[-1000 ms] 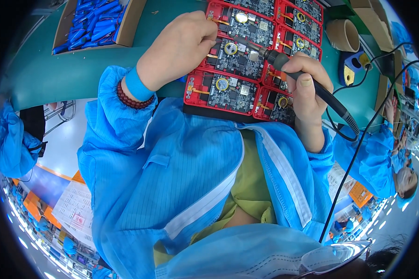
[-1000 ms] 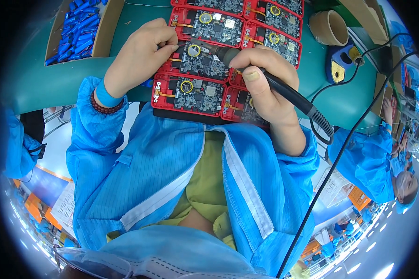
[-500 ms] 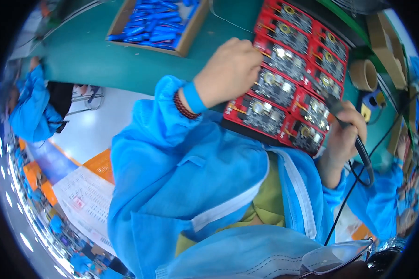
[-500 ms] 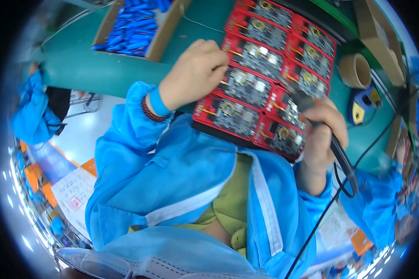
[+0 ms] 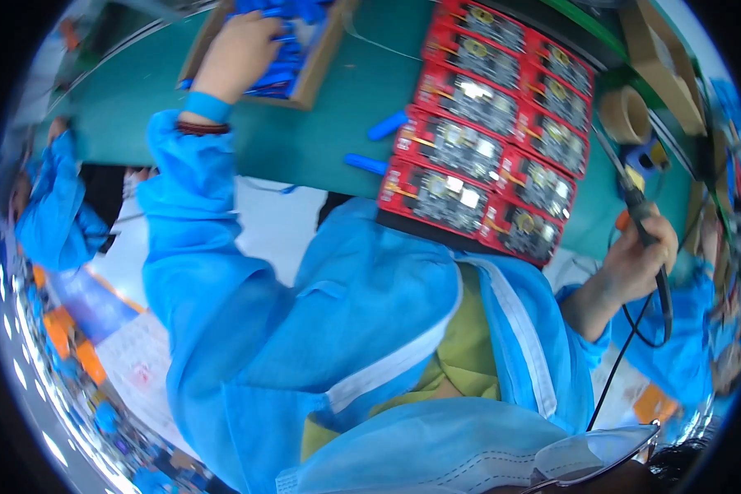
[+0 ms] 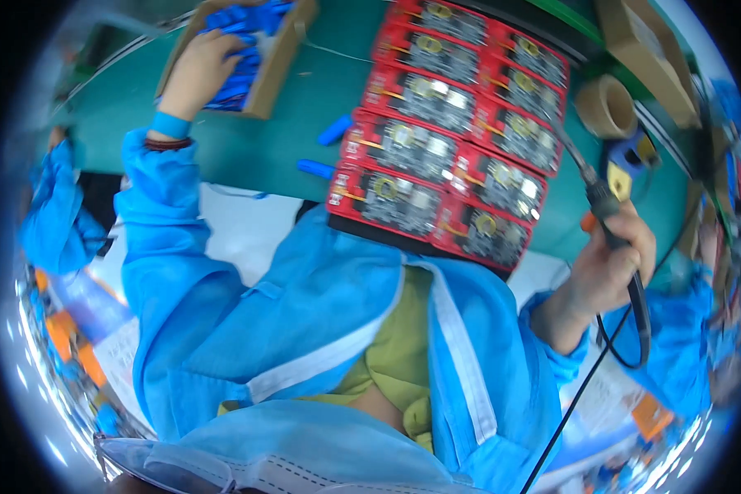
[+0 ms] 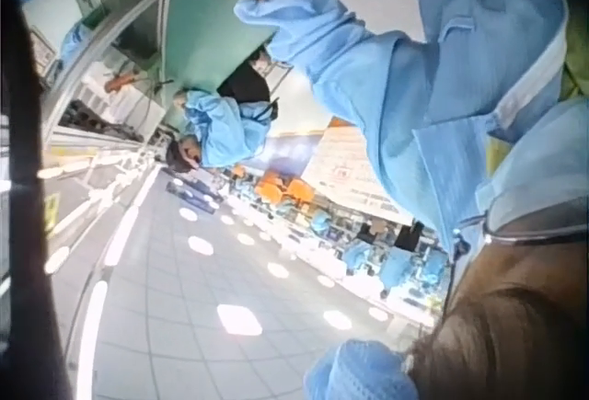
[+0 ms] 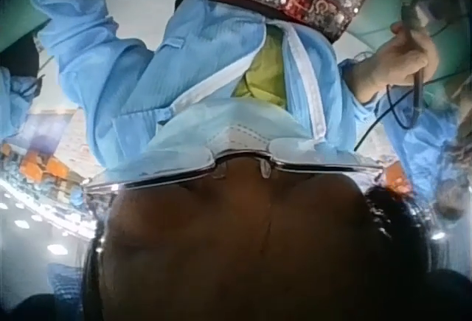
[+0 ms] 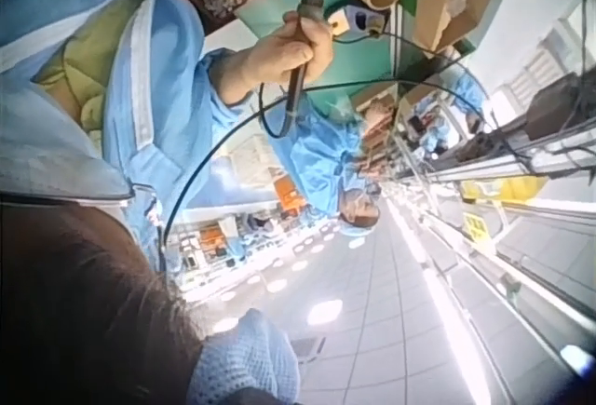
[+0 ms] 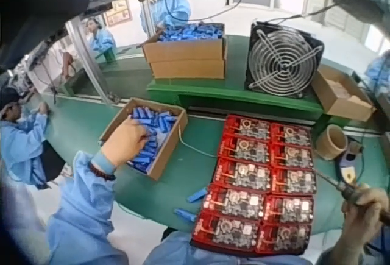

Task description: The person takes batteries from a box, solders their wires using a soldering iron, and solders the batteries onto circuit boards.

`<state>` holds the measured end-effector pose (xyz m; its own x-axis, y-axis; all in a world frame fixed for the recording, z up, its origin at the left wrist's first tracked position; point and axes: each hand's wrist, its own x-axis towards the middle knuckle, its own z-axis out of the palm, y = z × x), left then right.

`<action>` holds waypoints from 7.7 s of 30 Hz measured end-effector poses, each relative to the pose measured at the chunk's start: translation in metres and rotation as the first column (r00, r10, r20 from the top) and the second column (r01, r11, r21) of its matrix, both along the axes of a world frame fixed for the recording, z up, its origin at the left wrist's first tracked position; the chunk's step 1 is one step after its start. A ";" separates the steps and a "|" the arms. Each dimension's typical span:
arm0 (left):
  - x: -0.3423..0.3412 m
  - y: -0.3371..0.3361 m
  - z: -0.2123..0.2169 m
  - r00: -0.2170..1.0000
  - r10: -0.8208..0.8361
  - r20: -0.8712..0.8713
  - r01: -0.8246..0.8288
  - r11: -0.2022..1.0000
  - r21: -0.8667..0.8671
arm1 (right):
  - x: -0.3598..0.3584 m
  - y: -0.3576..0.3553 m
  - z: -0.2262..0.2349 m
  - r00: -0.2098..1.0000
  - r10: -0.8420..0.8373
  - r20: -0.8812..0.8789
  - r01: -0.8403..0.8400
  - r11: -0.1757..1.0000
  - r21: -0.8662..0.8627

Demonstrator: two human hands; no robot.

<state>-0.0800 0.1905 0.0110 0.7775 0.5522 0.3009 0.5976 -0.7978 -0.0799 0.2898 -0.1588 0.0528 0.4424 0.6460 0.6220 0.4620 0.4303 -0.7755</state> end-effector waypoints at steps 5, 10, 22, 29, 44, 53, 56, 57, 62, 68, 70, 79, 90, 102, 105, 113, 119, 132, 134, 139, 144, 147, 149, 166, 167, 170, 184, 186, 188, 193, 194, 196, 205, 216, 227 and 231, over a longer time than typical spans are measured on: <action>-0.008 0.020 -0.004 0.974 0.075 -0.216 -0.089 0.995 -0.055 | 0.016 -0.021 -0.001 0.967 -0.210 0.142 0.244 0.927 -0.284; 0.011 0.021 0.009 0.959 0.093 -0.268 -0.135 0.981 -0.142 | 0.028 -0.023 -0.012 0.854 -0.217 0.472 0.422 0.819 -0.387; 0.068 -0.135 0.059 0.659 0.417 0.626 0.516 0.355 -0.780 | -0.010 0.003 -0.008 0.946 -0.055 0.321 0.118 0.977 -0.180; 0.118 -0.198 0.042 0.651 0.411 0.638 0.695 0.015 -0.718 | -0.060 0.042 0.005 0.950 0.218 0.223 -0.162 0.956 -0.243; 0.136 -0.217 0.032 0.635 0.391 0.666 0.726 -0.008 -0.687 | -0.076 0.050 -0.008 0.949 0.264 0.174 -0.224 0.949 -0.220; 0.140 -0.212 0.026 0.652 0.183 0.736 0.641 0.385 -0.664 | -0.076 0.046 -0.010 0.959 0.271 0.078 -0.244 0.937 -0.252; 0.141 -0.217 0.034 0.671 0.217 0.709 0.599 0.404 -0.691 | -0.078 0.045 -0.012 0.964 0.264 0.007 -0.254 0.936 -0.244; 0.141 -0.217 0.033 0.671 0.216 0.709 0.600 0.403 -0.691 | -0.076 0.045 -0.012 0.966 0.258 0.031 -0.243 0.941 -0.235; 0.142 -0.220 0.035 0.738 0.158 0.656 0.540 0.444 -0.715 | -0.073 0.040 -0.008 0.963 0.265 0.043 -0.242 0.929 -0.281; 0.146 -0.220 0.031 0.714 0.049 0.698 0.555 0.568 -0.607 | -0.072 0.042 -0.010 0.956 0.266 0.127 -0.227 0.939 -0.257; 0.148 -0.220 0.034 0.732 0.003 0.682 0.553 0.583 -0.596 | -0.069 0.042 -0.008 0.955 0.248 0.163 -0.200 0.943 -0.264; 0.142 -0.213 0.030 0.776 -0.126 0.618 0.507 0.708 -0.492 | -0.034 0.039 0.008 0.836 0.118 0.536 -0.043 0.988 -0.151; 0.133 -0.174 0.026 0.672 0.253 0.695 0.442 0.616 -0.652 | 0.148 0.108 0.089 0.725 -0.484 0.490 0.554 0.832 0.002; 0.145 -0.107 -0.010 0.762 0.295 0.577 0.256 0.681 -0.686 | 0.027 0.084 0.018 0.975 0.205 0.080 -0.192 0.970 -0.148; 0.159 -0.099 -0.021 0.800 0.161 0.577 0.285 0.745 -0.603 | -0.003 0.085 -0.004 0.942 0.332 -0.052 -0.331 0.894 -0.301; 0.156 -0.097 -0.024 0.866 0.026 0.500 0.273 0.813 -0.514 | -0.018 0.105 -0.025 0.918 0.391 -0.069 -0.382 0.823 -0.420; 0.157 -0.095 -0.026 0.873 0.000 0.487 0.274 0.827 -0.491 | -0.018 0.111 -0.030 0.919 0.391 -0.044 -0.373 0.830 -0.414; 0.156 -0.094 -0.029 0.868 -0.002 0.497 0.289 0.816 -0.501 | -0.018 0.110 -0.026 0.917 0.386 -0.098 -0.383 0.786 -0.485; 0.156 -0.094 -0.028 0.873 -0.001 0.488 0.283 0.815 -0.505 | -0.019 0.112 -0.030 0.918 0.390 -0.074 -0.379 0.807 -0.453; 0.156 -0.094 -0.030 0.866 -0.008 0.499 0.292 0.818 -0.495 | -0.019 0.113 -0.031 0.920 0.390 -0.029 -0.364 0.827 -0.429; 0.156 -0.094 -0.030 0.870 -0.003 0.492 0.282 0.822 -0.494 | -0.019 0.113 -0.032 0.913 0.407 -0.029 -0.379 0.819 -0.431; 0.156 -0.094 -0.030 0.873 -0.003 0.487 0.274 0.829 -0.487 | -0.017 0.110 -0.031 0.921 0.389 -0.025 -0.365 0.837 -0.408; 0.156 -0.094 -0.030 0.870 -0.012 0.492 0.281 0.833 -0.477 | -0.017 0.109 -0.029 0.925 0.378 -0.046 -0.364 0.841 -0.401; 0.160 -0.098 -0.031 0.888 -0.027 0.458 0.226 0.895 -0.384 | -0.019 0.115 -0.035 0.916 0.398 -0.045 -0.383 0.837 -0.390; 0.160 -0.099 -0.030 0.893 -0.023 0.450 0.216 0.899 -0.382 | -0.019 0.115 -0.036 0.917 0.397 -0.041 -0.381 0.839 -0.388; 0.164 -0.103 -0.019 0.911 -0.020 0.411 0.200 0.894 -0.402 | -0.020 0.115 -0.036 0.919 0.392 -0.042 -0.377 0.842 -0.387; 0.165 -0.105 -0.019 0.906 -0.070 0.418 0.220 0.920 -0.324 | -0.022 0.113 -0.036 0.917 0.395 -0.047 -0.380 0.833 -0.402; 0.165 -0.106 -0.020 0.905 -0.073 0.420 0.222 0.922 -0.318 | -0.022 0.111 -0.038 0.923 0.381 -0.058 -0.377 0.861 -0.342; 0.165 -0.106 -0.021 0.908 -0.089 0.409 0.226 0.927 -0.301 | -0.021 0.109 -0.037 0.922 0.379 -0.084 -0.386 0.870 -0.308; 0.165 -0.103 -0.020 0.905 -0.119 0.409 0.247 0.928 -0.278 | -0.020 0.101 -0.029 0.929 0.364 -0.073 -0.370 0.890 -0.268; 0.165 -0.102 -0.020 0.906 -0.124 0.404 0.252 0.926 -0.281 | -0.020 0.100 -0.027 0.924 0.374 -0.075 -0.380 0.888 -0.257; 0.164 -0.098 -0.029 0.895 -0.121 0.429 0.254 0.929 -0.269 | -0.021 0.096 -0.023 0.921 0.383 -0.072 -0.389 0.888 -0.245; 0.153 -0.106 -0.019 0.919 -0.097 0.381 0.176 0.968 -0.178 | -0.022 0.065 -0.003 0.966 0.259 -0.014 -0.258 0.955 -0.148; 0.038 -0.034 0.053 0.980 0.025 0.197 -0.019 0.999 -0.028 | -0.006 0.037 -0.002 0.992 0.122 0.024 -0.119 0.987 -0.106; 0.021 0.028 -0.001 0.959 -0.032 -0.280 0.078 0.985 0.157 | -0.016 0.033 0.002 0.976 0.193 0.098 -0.178 0.974 -0.140; 0.016 0.019 0.020 0.918 0.051 0.394 0.017 0.986 -0.167 | -0.011 0.027 0.001 0.984 0.160 0.076 -0.148 0.978 -0.146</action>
